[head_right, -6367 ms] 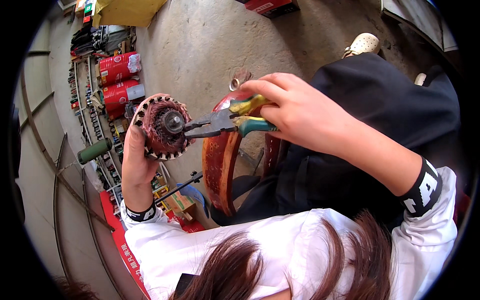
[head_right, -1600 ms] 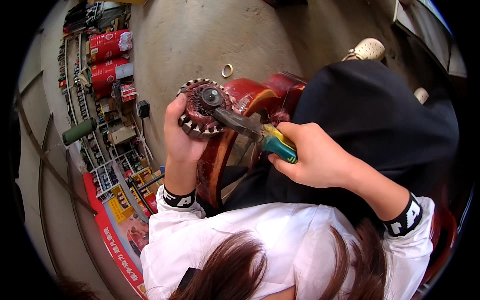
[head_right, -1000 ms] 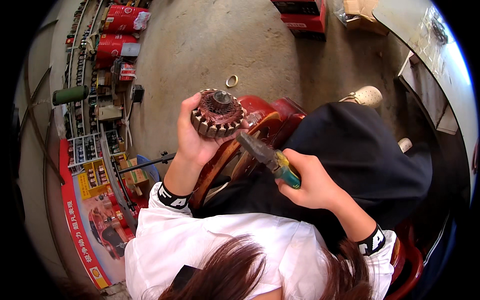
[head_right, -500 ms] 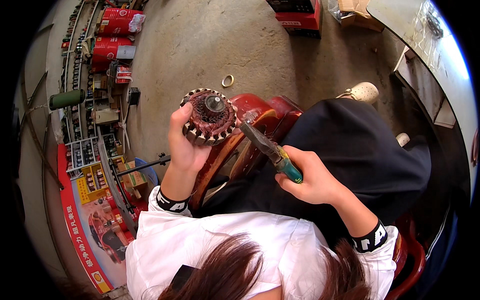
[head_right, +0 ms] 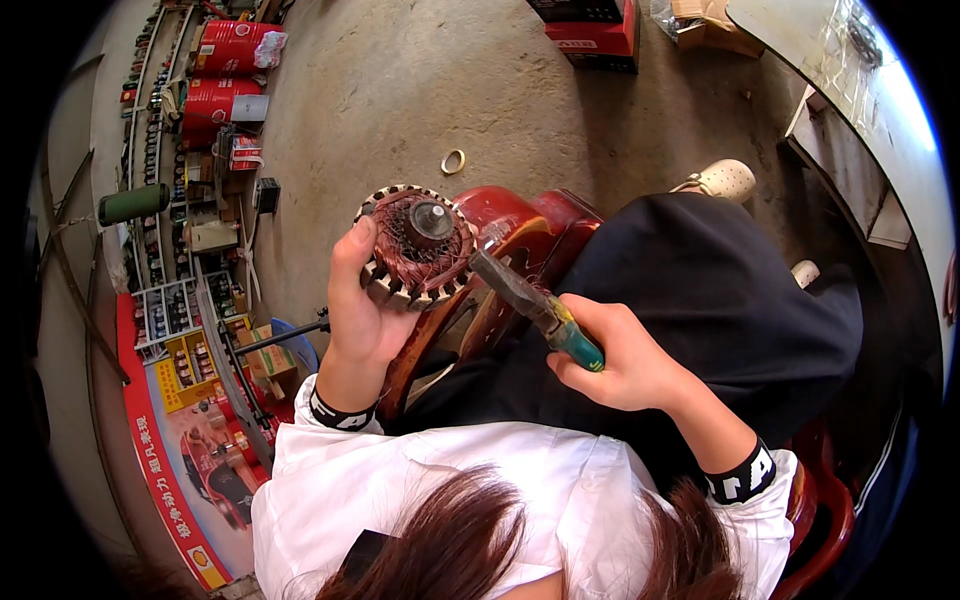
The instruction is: The person sits at a workbench and manipulates a motor stator, using pliers to adjust copper windings and trim excess wire. They handle the stator with both hands, rotating it to access different sections, and use pliers to pull and cut wires. The person also handles small metal rings and other components on the table.
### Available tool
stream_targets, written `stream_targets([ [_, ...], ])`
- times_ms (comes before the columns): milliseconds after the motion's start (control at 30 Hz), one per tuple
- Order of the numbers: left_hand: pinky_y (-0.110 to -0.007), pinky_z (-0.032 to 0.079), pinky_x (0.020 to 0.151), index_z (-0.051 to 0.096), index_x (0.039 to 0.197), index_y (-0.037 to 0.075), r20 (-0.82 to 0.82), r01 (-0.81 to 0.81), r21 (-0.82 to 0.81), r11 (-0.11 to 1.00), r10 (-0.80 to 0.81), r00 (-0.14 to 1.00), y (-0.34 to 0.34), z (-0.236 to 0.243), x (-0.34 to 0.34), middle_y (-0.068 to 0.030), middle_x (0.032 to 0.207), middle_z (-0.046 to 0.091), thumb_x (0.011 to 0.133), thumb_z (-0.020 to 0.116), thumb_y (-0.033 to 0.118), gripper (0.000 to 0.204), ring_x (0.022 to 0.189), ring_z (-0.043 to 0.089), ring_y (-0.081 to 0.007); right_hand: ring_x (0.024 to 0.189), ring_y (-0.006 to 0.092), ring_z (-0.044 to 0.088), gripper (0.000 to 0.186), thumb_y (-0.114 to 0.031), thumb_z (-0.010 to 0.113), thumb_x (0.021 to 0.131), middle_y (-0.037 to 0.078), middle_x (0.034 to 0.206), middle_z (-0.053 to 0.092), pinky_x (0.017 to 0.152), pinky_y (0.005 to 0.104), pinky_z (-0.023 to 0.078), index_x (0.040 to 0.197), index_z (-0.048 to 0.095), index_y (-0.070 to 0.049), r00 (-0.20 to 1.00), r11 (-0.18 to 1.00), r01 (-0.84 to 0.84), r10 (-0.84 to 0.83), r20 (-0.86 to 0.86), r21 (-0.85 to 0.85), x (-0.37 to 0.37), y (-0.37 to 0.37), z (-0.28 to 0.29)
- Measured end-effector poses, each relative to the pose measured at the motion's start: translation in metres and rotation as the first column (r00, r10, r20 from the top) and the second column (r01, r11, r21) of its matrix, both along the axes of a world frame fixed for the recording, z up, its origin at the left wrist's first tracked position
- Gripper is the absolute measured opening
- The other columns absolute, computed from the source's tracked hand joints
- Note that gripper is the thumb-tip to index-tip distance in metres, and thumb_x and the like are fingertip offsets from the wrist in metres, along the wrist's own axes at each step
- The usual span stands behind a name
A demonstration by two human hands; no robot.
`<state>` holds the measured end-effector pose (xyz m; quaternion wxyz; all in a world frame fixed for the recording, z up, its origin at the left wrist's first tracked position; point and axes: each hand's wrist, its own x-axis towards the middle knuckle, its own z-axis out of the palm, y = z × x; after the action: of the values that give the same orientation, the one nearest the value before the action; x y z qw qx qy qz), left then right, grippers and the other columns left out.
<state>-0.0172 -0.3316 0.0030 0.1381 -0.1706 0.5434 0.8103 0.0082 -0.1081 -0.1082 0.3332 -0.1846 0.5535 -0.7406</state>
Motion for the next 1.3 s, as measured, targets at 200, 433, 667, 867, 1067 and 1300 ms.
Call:
stream_targets([
  [200, -0.043, 0.054, 0.091, 0.050, 0.124, -0.002, 0.026, -0.019, -0.009, 1.000, 0.020, 0.999, 0.006, 0.005, 0.004, -0.0154, 0.115, 0.062, 0.096, 0.052, 0.039, 0.050, 0.103, 0.064, -0.0246, 0.061, 0.0119, 0.040, 0.016, -0.002, 0.062, 0.076, 0.004, 0.066, 0.042, 0.059, 0.0272, 0.040, 0.087, 0.051, -0.002, 1.000, 0.999, -0.006, 0.005, -0.017, -0.043, 0.001, 0.002, 0.000],
  [433, -0.043, 0.052, 0.095, 0.048, 0.126, -0.004, 0.036, 0.042, 0.037, 0.998, -0.044, 0.998, 0.013, 0.016, 0.007, -0.0186, 0.118, 0.061, 0.096, 0.050, 0.045, 0.057, 0.107, 0.063, -0.0291, 0.060, 0.0148, 0.041, 0.018, -0.003, 0.063, 0.075, 0.006, 0.066, 0.043, 0.059, 0.0281, 0.041, 0.089, 0.052, -0.002, 0.998, 0.998, -0.036, 0.032, -0.057, -0.060, 0.001, 0.004, 0.003],
  [667, -0.047, 0.054, 0.092, 0.049, 0.126, -0.002, 0.070, 0.056, 0.073, 0.996, -0.061, 0.996, 0.010, 0.014, 0.005, -0.0188, 0.117, 0.061, 0.096, 0.047, 0.048, 0.059, 0.107, 0.063, -0.0292, 0.064, 0.0125, 0.045, 0.016, -0.003, 0.059, 0.071, 0.002, 0.073, 0.050, 0.061, 0.0260, 0.042, 0.085, 0.051, -0.002, 0.996, 0.994, -0.085, 0.087, 0.020, -0.066, 0.001, 0.006, 0.009],
  [867, -0.051, 0.054, 0.088, 0.050, 0.126, 0.000, 0.112, 0.054, 0.108, 0.993, -0.066, 0.992, 0.010, 0.013, 0.003, -0.0195, 0.115, 0.062, 0.094, 0.045, 0.054, 0.062, 0.107, 0.063, -0.0302, 0.063, 0.0122, 0.045, 0.015, -0.003, 0.059, 0.071, 0.002, 0.073, 0.049, 0.060, 0.0259, 0.042, 0.084, 0.051, -0.002, 0.996, 0.994, -0.083, 0.084, 0.004, -0.073, 0.001, 0.007, 0.007],
  [1067, -0.058, 0.053, 0.087, 0.051, 0.127, 0.001, 0.213, 0.017, 0.181, 0.983, -0.056, 0.976, 0.013, 0.015, 0.000, -0.0206, 0.117, 0.061, 0.093, 0.043, 0.057, 0.065, 0.108, 0.062, -0.0345, 0.063, 0.0127, 0.046, 0.016, -0.003, 0.059, 0.071, 0.002, 0.073, 0.050, 0.060, 0.0262, 0.042, 0.085, 0.051, -0.003, 0.997, 0.994, -0.070, 0.071, 0.012, -0.078, 0.000, 0.007, 0.006],
  [1300, -0.065, 0.051, 0.085, 0.049, 0.130, 0.001, 0.306, -0.020, 0.247, 0.969, -0.058, 0.950, 0.010, 0.012, -0.002, -0.0265, 0.122, 0.057, 0.092, 0.037, 0.064, 0.074, 0.113, 0.057, -0.0432, 0.062, 0.0132, 0.047, 0.016, -0.003, 0.060, 0.072, 0.002, 0.072, 0.051, 0.060, 0.0266, 0.043, 0.086, 0.052, -0.003, 0.997, 0.994, -0.078, 0.078, 0.000, -0.071, -0.002, 0.008, 0.007],
])
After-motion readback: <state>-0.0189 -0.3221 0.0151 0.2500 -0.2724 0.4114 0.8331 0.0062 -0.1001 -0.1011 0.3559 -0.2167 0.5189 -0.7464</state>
